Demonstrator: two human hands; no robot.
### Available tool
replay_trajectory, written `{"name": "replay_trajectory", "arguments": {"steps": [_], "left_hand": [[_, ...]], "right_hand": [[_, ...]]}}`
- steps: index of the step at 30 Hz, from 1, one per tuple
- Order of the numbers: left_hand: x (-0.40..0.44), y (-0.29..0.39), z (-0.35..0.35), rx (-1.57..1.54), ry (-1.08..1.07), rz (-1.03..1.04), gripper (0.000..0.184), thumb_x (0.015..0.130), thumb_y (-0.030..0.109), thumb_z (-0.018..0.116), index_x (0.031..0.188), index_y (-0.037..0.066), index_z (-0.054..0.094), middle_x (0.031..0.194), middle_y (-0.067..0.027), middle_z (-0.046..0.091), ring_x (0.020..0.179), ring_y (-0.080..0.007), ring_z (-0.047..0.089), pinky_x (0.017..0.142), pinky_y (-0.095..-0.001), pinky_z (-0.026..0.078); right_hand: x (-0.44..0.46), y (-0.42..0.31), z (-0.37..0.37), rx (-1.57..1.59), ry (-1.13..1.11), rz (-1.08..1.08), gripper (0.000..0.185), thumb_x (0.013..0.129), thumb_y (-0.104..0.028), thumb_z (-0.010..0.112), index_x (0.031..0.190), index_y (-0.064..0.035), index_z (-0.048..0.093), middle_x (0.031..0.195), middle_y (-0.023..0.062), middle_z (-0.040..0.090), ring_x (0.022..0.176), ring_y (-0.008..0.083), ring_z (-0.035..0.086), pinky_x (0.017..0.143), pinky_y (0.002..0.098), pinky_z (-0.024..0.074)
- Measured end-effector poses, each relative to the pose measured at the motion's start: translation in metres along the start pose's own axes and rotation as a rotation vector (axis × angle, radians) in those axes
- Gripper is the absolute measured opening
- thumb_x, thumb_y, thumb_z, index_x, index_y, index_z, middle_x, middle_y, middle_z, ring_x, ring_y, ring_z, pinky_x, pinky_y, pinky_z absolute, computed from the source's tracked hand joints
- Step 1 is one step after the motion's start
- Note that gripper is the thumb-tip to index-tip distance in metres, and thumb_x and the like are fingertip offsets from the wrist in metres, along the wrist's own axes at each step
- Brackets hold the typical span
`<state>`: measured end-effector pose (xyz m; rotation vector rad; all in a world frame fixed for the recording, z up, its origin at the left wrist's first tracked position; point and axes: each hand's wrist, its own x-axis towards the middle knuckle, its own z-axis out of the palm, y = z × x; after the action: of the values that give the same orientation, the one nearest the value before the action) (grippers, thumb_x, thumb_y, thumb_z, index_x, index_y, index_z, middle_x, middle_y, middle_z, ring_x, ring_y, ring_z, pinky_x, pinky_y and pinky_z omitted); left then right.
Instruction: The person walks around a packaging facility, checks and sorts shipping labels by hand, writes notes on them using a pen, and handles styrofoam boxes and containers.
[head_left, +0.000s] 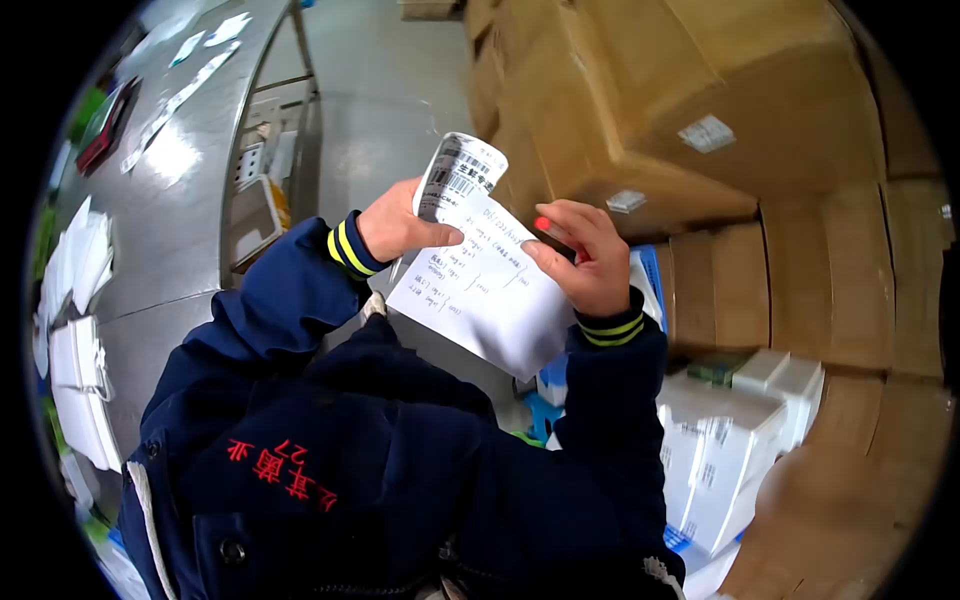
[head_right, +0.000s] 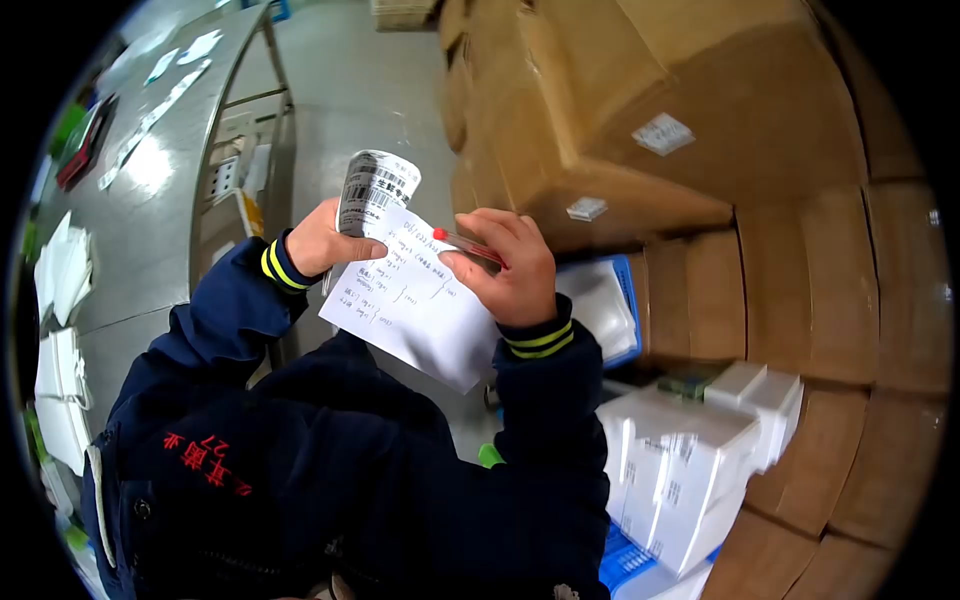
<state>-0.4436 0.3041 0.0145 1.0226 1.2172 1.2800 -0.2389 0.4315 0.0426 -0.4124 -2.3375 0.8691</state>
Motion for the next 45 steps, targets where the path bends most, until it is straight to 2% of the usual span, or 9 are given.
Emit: {"name": "replay_trajectory", "arguments": {"steps": [5, 7, 13, 15, 19, 21, 32, 35, 45], "left_hand": [[0.028, 0.036, -0.055, 0.138, 0.07, 0.063, 0.037, 0.067, 0.0, 0.064, 0.102, -0.001, 0.052, 0.088, -0.0057, 0.058, 0.08, -0.0121, 0.053, 0.073, -0.0273, 0.044], [0.041, 0.052, -0.093, 0.155, 0.093, 0.068, 0.04, 0.066, -0.001, 0.065, 0.104, 0.0, 0.05, 0.087, -0.0056, 0.058, 0.079, -0.0121, 0.053, 0.073, -0.0269, 0.044], [0.109, 0.053, -0.153, 0.013, 0.232, 0.08, 0.037, 0.07, 0.007, 0.068, 0.102, -0.001, 0.052, 0.091, -0.0061, 0.059, 0.082, -0.0121, 0.054, 0.075, -0.027, 0.044], [0.125, 0.039, -0.25, -0.045, 0.284, 0.064, 0.039, 0.069, 0.007, 0.069, 0.103, -0.001, 0.052, 0.093, -0.0067, 0.06, 0.084, -0.0119, 0.055, 0.075, -0.0266, 0.045], [0.195, 0.041, -0.309, -0.053, 0.423, 0.065, 0.038, 0.07, 0.004, 0.067, 0.104, -0.001, 0.052, 0.094, -0.0074, 0.06, 0.084, -0.0134, 0.055, 0.076, -0.0267, 0.045], [0.238, 0.061, -0.327, -0.228, 0.472, 0.089, 0.038, 0.071, 0.004, 0.066, 0.106, -0.001, 0.051, 0.096, -0.0076, 0.059, 0.086, -0.014, 0.055, 0.077, -0.0269, 0.044], [0.392, 0.121, -0.518, -0.109, 0.71, 0.193, 0.048, 0.07, 0.005, 0.063, 0.114, -0.002, 0.044, 0.102, -0.0078, 0.055, 0.093, -0.0139, 0.051, 0.084, -0.028, 0.041], [0.417, 0.13, -0.578, -0.023, 0.658, 0.116, 0.052, 0.068, 0.003, 0.061, 0.116, -0.003, 0.043, 0.102, -0.0079, 0.055, 0.094, -0.0135, 0.05, 0.085, -0.0276, 0.04], [0.587, 0.177, -0.791, -0.018, 0.555, 0.18, 0.046, 0.07, 0.009, 0.068, 0.109, -0.002, 0.047, 0.095, -0.0069, 0.057, 0.087, -0.0125, 0.053, 0.078, -0.027, 0.044]], "right_hand": [[0.105, 0.053, 0.043, 0.53, -0.477, 0.093, 0.025, 0.07, -0.014, 0.072, 0.086, 0.0023, 0.06, 0.07, 0.0016, 0.055, 0.064, 0.0072, 0.048, 0.056, 0.0206, 0.0387], [0.153, 0.055, 0.066, 0.579, -0.646, 0.374, 0.021, 0.073, -0.013, 0.069, 0.083, 0.0032, 0.061, 0.064, -0.0033, 0.051, 0.061, 0.0045, 0.046, 0.056, 0.0193, 0.0374], [0.244, 0.094, 0.074, 0.783, -0.575, 0.361, 0.017, 0.077, -0.007, 0.064, 0.088, 0.0053, 0.06, 0.073, 0.0005, 0.057, 0.066, 0.0054, 0.05, 0.06, 0.0197, 0.0407], [0.322, 0.1, 0.139, 0.821, -0.545, 0.416, 0.021, 0.077, -0.003, 0.062, 0.095, 0.0068, 0.057, 0.082, 0.0045, 0.06, 0.072, 0.0075, 0.053, 0.065, 0.0211, 0.0437], [0.412, 0.163, 0.161, 0.922, -0.599, 0.41, 0.025, 0.076, 0.001, 0.061, 0.1, 0.0065, 0.054, 0.088, 0.0072, 0.061, 0.077, 0.0087, 0.055, 0.069, 0.0218, 0.0448], [0.466, 0.189, 0.158, 0.957, -0.59, 0.363, 0.028, 0.075, 0.001, 0.063, 0.101, 0.0057, 0.054, 0.087, 0.0063, 0.061, 0.077, 0.0083, 0.055, 0.07, 0.0217, 0.0452], [0.756, 0.267, 0.229, 0.724, -0.75, 0.288, 0.024, 0.072, -0.01, 0.07, 0.089, 0.0039, 0.059, 0.068, -0.0007, 0.056, 0.061, 0.0041, 0.048, 0.055, 0.0192, 0.0393], [0.821, 0.279, 0.261, 0.629, -0.941, 0.237, 0.016, 0.073, -0.002, 0.067, 0.086, 0.0044, 0.059, 0.071, 0.002, 0.06, 0.063, 0.0053, 0.053, 0.058, 0.0184, 0.0428], [1.037, 0.352, 0.311, 0.597, -0.819, 0.33, 0.014, 0.071, -0.007, 0.071, 0.074, -0.0005, 0.058, 0.066, -0.0008, 0.057, 0.06, 0.0052, 0.051, 0.057, 0.0191, 0.0426]]}}
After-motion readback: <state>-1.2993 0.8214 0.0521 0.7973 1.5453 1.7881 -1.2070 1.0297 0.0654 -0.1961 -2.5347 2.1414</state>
